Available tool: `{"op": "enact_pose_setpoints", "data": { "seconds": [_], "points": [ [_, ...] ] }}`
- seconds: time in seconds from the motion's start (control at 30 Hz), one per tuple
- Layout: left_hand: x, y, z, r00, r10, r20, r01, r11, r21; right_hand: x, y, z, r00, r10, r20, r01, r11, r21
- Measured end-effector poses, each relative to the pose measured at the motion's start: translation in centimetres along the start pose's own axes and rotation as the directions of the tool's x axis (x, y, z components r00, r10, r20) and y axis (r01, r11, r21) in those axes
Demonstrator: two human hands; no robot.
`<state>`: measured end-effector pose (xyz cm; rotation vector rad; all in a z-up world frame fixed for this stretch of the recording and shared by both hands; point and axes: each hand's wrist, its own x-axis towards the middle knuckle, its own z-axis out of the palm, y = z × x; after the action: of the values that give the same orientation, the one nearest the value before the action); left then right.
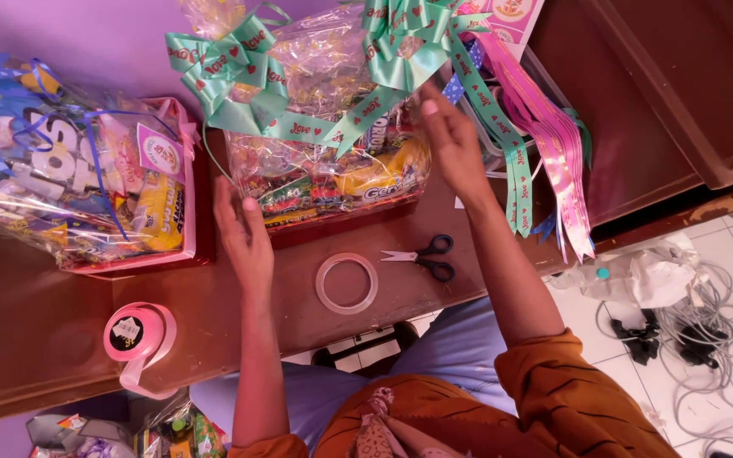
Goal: The person places a sheet of printed stickers on a table and uses scissors to cut out individual stickers along the grid lines. The person handles the sticker sheet and scissors throughout the clip, trimming edges and separating the stickers.
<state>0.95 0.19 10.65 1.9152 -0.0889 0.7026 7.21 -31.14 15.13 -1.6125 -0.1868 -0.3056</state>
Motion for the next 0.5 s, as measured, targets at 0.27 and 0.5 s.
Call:
{"op": "enact_pose_setpoints", "data": {
  "seconds": [0.27, 0.5],
  "points": [
    [2.3, 1.3, 0.6, 0.995, -0.043, 0.086, 0.04, 0.999, 0.03, 2.8, -3.6, -0.4, 0.998, 0.049, 0.038, -0.049, 0.999, -0.006],
    [1.1, 0.0, 0.5, 0.981, -0.137, -0.135, 0.129, 0.99, -0.065, 3.4, 2.5, -2.9, 0.997, 0.017, -0.071, -0.006, 0.99, 0.141]
  ]
}}
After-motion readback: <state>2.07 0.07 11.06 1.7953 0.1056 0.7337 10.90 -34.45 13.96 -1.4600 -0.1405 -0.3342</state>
